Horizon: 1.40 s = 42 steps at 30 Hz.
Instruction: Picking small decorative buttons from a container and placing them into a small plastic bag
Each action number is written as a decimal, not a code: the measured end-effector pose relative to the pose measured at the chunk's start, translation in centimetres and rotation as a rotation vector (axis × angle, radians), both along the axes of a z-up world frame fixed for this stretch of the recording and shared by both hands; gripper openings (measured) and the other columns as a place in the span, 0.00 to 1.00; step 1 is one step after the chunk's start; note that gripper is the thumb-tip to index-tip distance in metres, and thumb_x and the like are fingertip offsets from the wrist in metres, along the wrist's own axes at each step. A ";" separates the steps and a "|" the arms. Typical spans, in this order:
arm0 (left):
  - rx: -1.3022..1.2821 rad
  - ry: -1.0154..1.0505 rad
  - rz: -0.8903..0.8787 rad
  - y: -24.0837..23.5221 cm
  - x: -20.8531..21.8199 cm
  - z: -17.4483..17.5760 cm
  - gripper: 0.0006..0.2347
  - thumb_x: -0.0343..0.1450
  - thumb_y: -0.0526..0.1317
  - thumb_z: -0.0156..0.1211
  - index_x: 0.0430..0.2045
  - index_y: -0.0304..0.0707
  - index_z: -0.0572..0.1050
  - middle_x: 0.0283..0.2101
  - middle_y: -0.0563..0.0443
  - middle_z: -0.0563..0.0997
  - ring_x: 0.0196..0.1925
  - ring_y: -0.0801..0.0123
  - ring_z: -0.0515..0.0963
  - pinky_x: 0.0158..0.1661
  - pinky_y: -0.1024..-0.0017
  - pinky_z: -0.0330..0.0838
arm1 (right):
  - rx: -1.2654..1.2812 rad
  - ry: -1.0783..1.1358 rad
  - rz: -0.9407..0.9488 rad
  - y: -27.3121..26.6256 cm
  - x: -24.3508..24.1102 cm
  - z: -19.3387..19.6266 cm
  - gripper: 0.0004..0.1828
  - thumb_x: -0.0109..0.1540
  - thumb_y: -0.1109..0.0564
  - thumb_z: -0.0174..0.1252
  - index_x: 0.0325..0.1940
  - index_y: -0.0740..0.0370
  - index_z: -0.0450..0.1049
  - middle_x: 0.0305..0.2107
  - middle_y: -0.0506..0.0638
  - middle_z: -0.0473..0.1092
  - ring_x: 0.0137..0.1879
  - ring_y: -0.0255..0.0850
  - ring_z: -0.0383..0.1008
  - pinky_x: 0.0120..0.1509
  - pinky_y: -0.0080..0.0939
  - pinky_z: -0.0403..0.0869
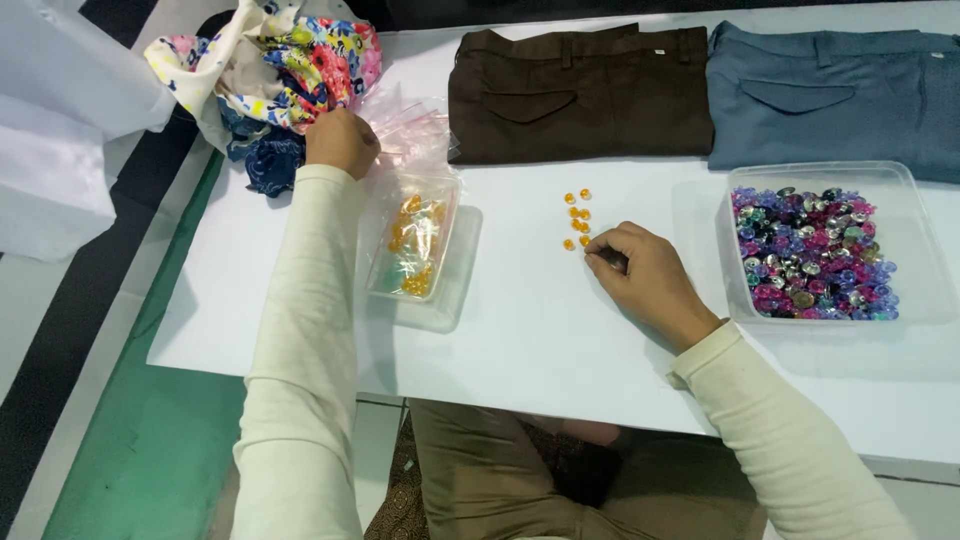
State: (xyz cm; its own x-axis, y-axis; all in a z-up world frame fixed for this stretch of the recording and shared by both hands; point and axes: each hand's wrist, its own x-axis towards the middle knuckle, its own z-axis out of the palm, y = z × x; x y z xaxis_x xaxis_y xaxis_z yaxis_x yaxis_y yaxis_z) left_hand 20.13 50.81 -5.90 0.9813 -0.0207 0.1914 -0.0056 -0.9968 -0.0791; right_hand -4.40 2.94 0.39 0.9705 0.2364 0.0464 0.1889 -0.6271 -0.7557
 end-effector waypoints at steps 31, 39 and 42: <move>-0.984 -0.645 -0.662 -32.1 -22.4 6.5 0.09 0.73 0.36 0.63 0.46 0.38 0.76 0.41 0.49 0.79 0.38 0.56 0.76 0.45 0.63 0.70 | 0.498 -0.400 -0.202 -0.5 0.0 0.0 0.01 0.65 0.66 0.62 0.38 0.67 0.77 0.27 0.54 0.73 0.32 0.39 0.74 0.29 0.31 0.68; -1.334 -0.332 -0.678 -33.9 -23.6 5.7 0.11 0.70 0.35 0.70 0.44 0.36 0.79 0.37 0.44 0.83 0.37 0.57 0.85 0.41 0.65 0.80 | 0.291 -0.610 -0.124 -0.2 -0.9 1.0 0.07 0.64 0.71 0.59 0.44 0.68 0.77 0.31 0.58 0.74 0.34 0.50 0.78 0.30 0.39 0.74; -1.361 -0.335 -0.659 -33.4 -23.3 5.5 0.08 0.72 0.36 0.67 0.43 0.37 0.81 0.38 0.45 0.84 0.38 0.58 0.86 0.42 0.66 0.80 | 0.305 -0.614 -0.086 0.0 -0.8 0.8 0.10 0.63 0.70 0.62 0.48 0.68 0.78 0.36 0.58 0.75 0.36 0.47 0.78 0.32 0.39 0.75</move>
